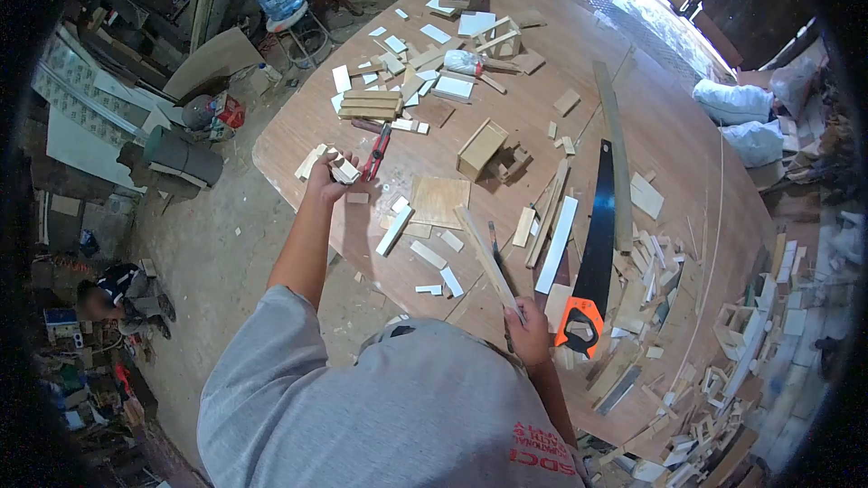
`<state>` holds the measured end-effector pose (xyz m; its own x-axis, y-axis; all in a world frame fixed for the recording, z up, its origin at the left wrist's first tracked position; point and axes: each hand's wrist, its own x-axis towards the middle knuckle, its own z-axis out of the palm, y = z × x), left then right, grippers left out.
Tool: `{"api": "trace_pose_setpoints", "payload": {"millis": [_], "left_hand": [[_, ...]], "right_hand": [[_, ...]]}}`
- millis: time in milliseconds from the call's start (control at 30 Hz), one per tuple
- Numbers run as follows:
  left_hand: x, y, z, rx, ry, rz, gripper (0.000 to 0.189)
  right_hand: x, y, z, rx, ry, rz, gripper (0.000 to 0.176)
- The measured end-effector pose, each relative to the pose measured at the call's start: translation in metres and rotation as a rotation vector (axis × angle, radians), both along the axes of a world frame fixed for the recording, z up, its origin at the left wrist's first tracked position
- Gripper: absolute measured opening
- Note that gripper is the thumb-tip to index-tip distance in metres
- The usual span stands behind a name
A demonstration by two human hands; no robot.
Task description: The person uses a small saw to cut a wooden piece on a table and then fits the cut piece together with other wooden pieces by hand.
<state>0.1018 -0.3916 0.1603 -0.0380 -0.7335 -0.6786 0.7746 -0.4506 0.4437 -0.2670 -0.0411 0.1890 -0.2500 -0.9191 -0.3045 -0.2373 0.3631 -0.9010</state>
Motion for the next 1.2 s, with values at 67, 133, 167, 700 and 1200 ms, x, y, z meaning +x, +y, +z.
{"api": "trace_pose_setpoints", "payload": {"millis": [67, 133, 167, 700, 1200], "left_hand": [[0.025, -0.03, -0.036, -0.028, -0.038, -0.02, 0.015], [0.039, -0.048, -0.031, -0.103, -0.099, -0.07, 0.013], [0.044, -0.059, -0.03, -0.086, -0.18, 0.004, 0.013], [0.137, -0.142, -0.052, 0.138, -0.149, 0.043, 0.022], [0.13, -0.078, -0.06, -0.109, -1.584, -0.645, 0.075]], "right_hand": [[0.0, -0.002, 0.001, -0.007, 0.019, 0.006, 0.013], [0.001, -0.004, 0.002, -0.01, 0.038, 0.008, 0.012], [0.003, -0.005, 0.003, 0.003, 0.039, -0.005, 0.012], [0.036, -0.033, 0.001, 0.083, 0.139, 0.006, 0.017], [0.044, -0.032, 0.016, 0.073, 0.133, -0.008, 0.021]]}}
